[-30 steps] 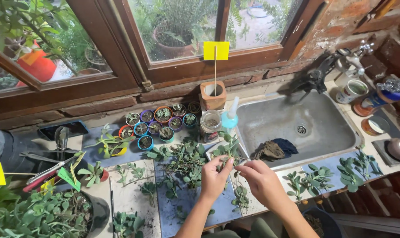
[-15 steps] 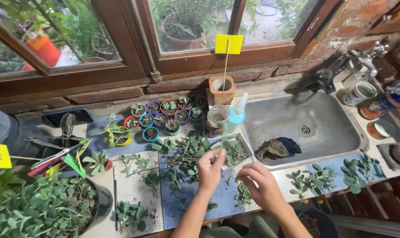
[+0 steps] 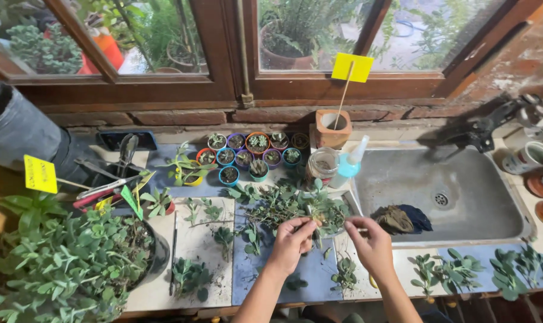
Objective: The person trims plant stems using yellow-handled scissors, removing lower leaves and cutting the stems into smaller pieces. The trimmed pieces are placed on a blue mat on the countertop next to a sink.
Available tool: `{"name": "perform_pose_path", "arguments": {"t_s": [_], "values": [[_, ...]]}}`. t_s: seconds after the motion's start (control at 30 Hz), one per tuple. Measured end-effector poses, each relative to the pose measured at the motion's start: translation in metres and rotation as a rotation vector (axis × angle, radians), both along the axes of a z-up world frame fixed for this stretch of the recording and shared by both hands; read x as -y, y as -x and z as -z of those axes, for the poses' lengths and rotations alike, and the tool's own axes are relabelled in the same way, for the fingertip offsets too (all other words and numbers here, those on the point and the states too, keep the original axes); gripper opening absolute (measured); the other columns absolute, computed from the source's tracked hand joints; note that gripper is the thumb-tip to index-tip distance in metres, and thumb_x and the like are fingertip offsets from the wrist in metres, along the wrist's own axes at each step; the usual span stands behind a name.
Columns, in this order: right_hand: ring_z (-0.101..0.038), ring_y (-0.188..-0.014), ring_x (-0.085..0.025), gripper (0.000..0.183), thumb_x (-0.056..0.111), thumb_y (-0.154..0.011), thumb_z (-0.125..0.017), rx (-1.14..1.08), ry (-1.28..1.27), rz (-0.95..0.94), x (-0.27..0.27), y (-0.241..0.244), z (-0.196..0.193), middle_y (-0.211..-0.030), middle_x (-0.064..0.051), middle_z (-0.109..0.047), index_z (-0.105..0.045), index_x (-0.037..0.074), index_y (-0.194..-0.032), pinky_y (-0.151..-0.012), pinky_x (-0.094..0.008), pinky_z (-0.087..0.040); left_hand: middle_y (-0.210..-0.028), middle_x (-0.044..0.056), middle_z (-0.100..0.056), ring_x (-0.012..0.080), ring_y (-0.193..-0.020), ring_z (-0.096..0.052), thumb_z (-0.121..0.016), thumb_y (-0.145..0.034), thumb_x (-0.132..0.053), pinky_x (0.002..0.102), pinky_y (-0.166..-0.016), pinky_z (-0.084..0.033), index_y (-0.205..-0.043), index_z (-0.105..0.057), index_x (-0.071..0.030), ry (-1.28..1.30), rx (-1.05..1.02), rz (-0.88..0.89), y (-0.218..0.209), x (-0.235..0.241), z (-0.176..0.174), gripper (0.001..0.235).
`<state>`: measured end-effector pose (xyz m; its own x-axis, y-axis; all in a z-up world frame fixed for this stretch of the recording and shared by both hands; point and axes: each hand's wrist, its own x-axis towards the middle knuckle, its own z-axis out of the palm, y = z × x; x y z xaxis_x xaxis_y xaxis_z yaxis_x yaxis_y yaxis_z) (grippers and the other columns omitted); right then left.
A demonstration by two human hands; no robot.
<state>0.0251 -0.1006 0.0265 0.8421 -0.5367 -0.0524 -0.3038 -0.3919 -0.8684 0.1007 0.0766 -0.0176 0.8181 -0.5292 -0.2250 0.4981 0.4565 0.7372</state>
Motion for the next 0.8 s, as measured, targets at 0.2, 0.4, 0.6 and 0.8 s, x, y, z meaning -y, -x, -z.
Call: {"name": "perform_pose_path", "arguments": {"t_s": [0.2,0.4,0.6,0.8], "values": [[-0.068,-0.075,-0.015,0.039,0.026,-0.092,-0.063,-0.087,-0.557,-0.313,-0.029,0.032,0.016,-0.083,-0.013,-0.08,-0.082,-0.005,-0.106,-0.062,-0.029,-0.053,-0.072,0.001,-0.063,0.0077,-0.045,-0.044,-0.075,-0.09,-0.017,0.022,-0.042,-0.04,-0.099,-0.077,-0.002,-0.036,-0.023,0.03,0.016,-0.005,-0.001,0.018],[-0.06,-0.062,-0.019,0.021,0.011,-0.083,-0.078,0.057,-0.7,-0.032,-0.035,0.047,0.037,-0.067,-0.013,-0.068,-0.076,-0.005,-0.097,-0.065,-0.032,-0.05,-0.078,0.002,-0.062,0.0066,-0.045,-0.033,-0.072,-0.093,-0.018,0.024,-0.042,-0.023,-0.101,-0.076,0.003,-0.16,0.028,0.11,0.03,-0.004,0.007,0.023],[-0.058,-0.062,-0.016,0.015,0.008,-0.082,-0.082,0.07,-0.717,0.01,-0.033,0.052,0.035,-0.074,-0.01,-0.071,-0.073,-0.001,-0.09,-0.062,-0.028,-0.048,-0.058,-0.002,-0.05,0.0043,-0.042,-0.028,-0.069,-0.097,-0.018,0.025,-0.04,-0.02,-0.099,-0.075,-0.002,-0.164,0.12,0.143,0.034,0.002,0.018,0.017],[-0.055,-0.061,-0.01,0.019,0.018,-0.084,-0.081,0.08,-0.465,0.057,-0.033,0.056,0.033,-0.065,0.0,-0.066,-0.07,0.007,-0.073,-0.06,-0.024,-0.045,-0.095,0.005,-0.076,0.0132,-0.093,-0.069,-0.072,-0.092,-0.016,0.028,-0.086,-0.054,-0.096,-0.079,-0.004,-0.261,0.259,0.12,0.037,0.017,0.021,0.015]]}}
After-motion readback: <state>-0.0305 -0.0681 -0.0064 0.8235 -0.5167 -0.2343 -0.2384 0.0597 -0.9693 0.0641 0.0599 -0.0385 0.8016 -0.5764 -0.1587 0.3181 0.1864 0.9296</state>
